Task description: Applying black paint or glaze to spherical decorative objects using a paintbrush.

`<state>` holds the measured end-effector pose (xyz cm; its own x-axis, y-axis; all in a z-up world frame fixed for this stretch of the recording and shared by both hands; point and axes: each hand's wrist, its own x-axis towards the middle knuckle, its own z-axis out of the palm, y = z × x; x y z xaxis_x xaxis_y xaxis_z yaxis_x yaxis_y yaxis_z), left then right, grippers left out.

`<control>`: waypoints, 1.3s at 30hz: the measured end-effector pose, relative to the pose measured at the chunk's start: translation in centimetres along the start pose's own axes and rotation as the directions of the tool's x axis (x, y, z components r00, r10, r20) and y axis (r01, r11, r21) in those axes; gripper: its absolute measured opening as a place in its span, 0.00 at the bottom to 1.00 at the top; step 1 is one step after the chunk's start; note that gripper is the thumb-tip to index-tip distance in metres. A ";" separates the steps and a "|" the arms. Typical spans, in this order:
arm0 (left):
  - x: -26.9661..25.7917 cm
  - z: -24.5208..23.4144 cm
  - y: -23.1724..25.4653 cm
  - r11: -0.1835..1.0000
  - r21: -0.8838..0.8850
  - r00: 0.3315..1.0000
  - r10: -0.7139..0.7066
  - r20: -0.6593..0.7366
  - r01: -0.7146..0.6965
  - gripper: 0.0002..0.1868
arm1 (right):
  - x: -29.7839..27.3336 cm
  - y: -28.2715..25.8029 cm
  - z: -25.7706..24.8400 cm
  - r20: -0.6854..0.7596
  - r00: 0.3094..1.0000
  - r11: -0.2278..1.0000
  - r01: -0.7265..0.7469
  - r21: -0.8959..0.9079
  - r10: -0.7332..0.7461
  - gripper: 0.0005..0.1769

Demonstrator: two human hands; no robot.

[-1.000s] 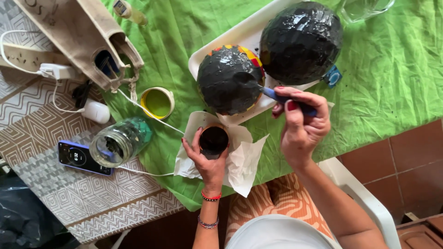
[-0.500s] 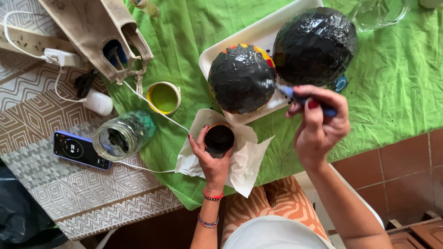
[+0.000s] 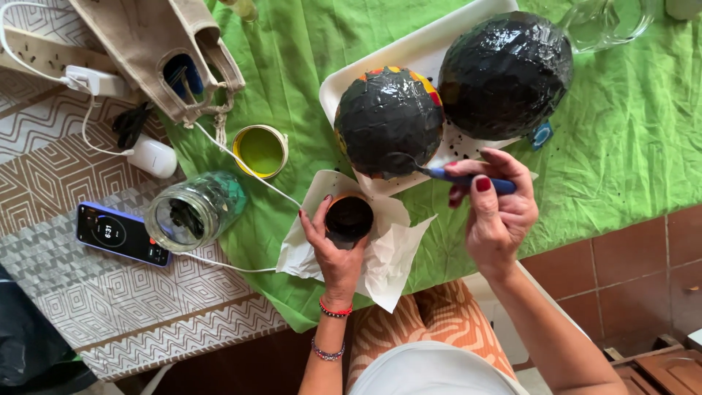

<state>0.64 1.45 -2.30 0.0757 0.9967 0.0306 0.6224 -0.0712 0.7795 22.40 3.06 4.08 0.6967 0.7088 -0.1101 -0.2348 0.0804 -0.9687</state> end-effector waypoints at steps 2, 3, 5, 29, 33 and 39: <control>0.1 0.0 0.0 1.000 0.009 1.000 0.003 -0.002 -0.003 0.65 | -0.2 0.4 -1.2 0.002 1.000 0.999 0.005 -0.043 -0.005 0.17; 0.2 0.1 0.0 1.000 0.019 1.000 0.008 -0.003 -0.008 0.64 | -0.4 0.5 -1.9 0.004 1.000 0.996 0.010 -0.083 -0.010 0.18; 0.1 0.1 0.0 1.000 0.014 1.000 0.006 -0.001 -0.006 0.64 | -0.1 0.7 -3.2 0.002 1.000 0.994 0.024 -0.109 -0.023 0.19; 0.1 -0.1 -0.3 0.999 0.038 1.000 0.011 0.008 -0.011 0.66 | 0.7 0.3 -2.7 -0.157 0.983 0.994 0.089 -0.062 -0.098 0.15; 0.0 -0.2 -0.6 0.997 0.073 1.000 0.006 0.019 -0.008 0.67 | 1.3 0.4 -0.8 -0.172 0.966 0.981 0.181 -0.065 -0.190 0.17; 0.1 -0.1 -0.5 0.995 0.098 1.000 0.003 0.014 -0.004 0.67 | 0.5 0.3 2.7 -0.026 0.979 0.979 0.203 -0.026 -0.204 0.12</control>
<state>0.22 1.59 -2.64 0.0883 0.9958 0.0242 0.6956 -0.0790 0.7140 20.89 5.31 4.32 0.7477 0.6588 0.0839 -0.0706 0.2046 -0.9763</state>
